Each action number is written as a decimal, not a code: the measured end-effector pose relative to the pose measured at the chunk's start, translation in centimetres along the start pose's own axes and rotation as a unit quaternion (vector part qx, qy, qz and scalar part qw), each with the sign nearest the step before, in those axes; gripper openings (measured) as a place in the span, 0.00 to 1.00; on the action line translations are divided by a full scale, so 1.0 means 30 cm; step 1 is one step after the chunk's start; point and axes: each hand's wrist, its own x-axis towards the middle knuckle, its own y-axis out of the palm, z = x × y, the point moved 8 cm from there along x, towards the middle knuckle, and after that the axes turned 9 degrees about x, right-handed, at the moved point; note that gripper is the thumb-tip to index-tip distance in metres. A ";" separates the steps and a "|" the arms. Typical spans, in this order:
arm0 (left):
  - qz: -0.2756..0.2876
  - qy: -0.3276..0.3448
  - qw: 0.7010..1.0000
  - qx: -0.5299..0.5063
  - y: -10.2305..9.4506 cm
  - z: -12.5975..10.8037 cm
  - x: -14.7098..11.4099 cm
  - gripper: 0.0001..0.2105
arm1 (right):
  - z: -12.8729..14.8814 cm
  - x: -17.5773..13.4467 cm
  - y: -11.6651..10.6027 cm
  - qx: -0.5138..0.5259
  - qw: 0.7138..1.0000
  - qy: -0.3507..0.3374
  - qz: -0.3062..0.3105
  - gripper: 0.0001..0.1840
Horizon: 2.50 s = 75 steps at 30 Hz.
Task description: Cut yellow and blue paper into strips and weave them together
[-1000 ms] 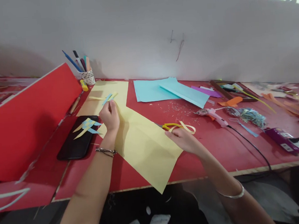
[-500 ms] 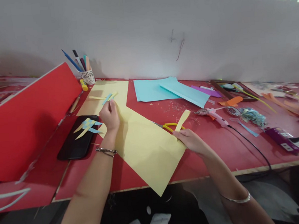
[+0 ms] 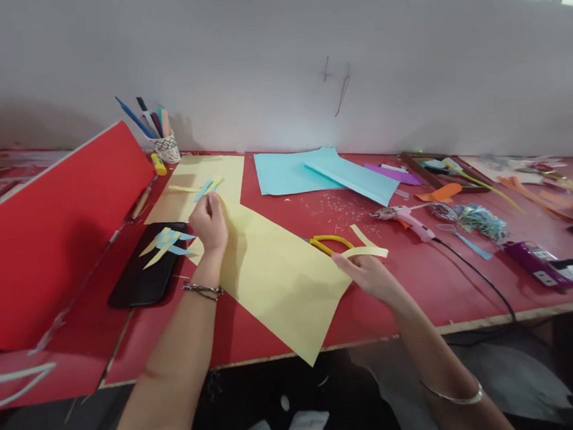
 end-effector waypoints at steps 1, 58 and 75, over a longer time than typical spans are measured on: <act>0.000 0.000 1.000 0.000 0.000 0.000 0.000 0.16 | 0.001 0.002 0.005 -0.014 1.000 0.010 0.000 0.24; 0.013 -0.014 1.000 0.008 0.007 0.005 0.006 0.16 | -0.118 -0.026 -0.062 0.145 0.987 0.057 -0.039 0.25; 0.010 -0.025 0.999 0.024 0.005 0.014 0.011 0.17 | -0.167 -0.055 -0.132 0.241 0.964 0.092 -0.058 0.25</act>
